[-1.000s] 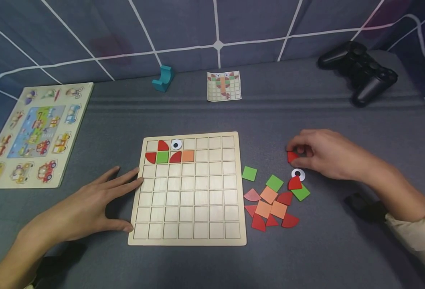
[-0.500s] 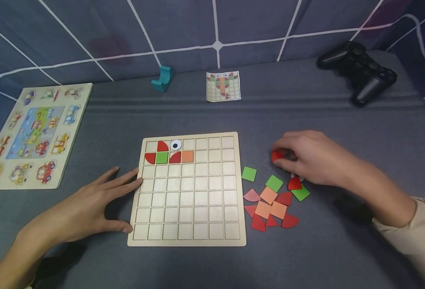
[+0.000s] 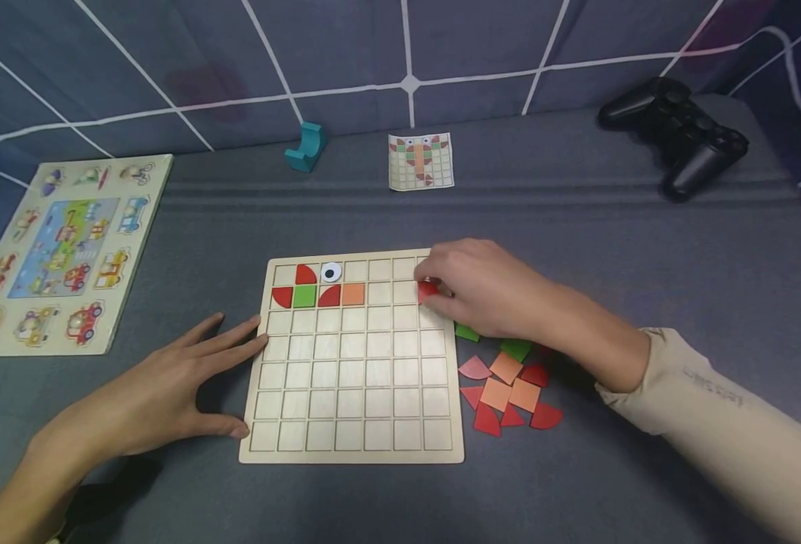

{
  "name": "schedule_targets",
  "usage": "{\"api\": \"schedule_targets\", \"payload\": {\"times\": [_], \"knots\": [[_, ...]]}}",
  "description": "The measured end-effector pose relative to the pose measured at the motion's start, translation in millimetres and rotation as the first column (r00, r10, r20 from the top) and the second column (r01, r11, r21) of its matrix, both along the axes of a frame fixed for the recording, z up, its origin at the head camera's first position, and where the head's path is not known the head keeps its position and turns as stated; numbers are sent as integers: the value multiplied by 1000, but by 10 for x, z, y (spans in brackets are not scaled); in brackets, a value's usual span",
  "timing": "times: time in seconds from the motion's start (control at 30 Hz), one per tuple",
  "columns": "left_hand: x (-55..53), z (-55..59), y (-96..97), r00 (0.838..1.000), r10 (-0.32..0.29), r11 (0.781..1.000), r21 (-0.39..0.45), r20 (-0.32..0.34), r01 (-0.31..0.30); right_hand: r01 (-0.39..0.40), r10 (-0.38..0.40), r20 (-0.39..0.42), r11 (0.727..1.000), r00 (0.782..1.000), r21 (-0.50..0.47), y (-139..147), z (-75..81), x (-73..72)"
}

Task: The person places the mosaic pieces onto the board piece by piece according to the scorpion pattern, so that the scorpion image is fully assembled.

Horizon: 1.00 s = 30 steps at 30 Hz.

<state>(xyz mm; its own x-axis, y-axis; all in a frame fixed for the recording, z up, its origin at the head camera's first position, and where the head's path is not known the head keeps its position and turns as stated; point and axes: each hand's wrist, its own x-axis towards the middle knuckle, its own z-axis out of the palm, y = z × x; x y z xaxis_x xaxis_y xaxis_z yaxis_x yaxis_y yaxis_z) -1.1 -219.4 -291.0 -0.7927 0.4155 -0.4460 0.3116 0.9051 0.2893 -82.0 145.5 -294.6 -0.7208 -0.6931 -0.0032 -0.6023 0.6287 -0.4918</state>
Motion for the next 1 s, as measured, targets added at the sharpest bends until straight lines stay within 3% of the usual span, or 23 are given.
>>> {"api": "schedule_targets", "payload": {"times": [0.2, 0.43, 1.0], "knots": [[-4, -2, 1, 1000, 0, 1000, -2, 1, 0, -40, 39, -32, 998, 999, -43, -333, -60, -72], [1, 3, -6, 1000, -13, 1000, 5, -8, 13, -65, 64, -15, 998, 998, -16, -564, -114, -126], [0, 3, 5, 1000, -10, 1000, 0, -11, 10, -10, 10, 46, 1000, 999, 14, -645, -134, -164]]}}
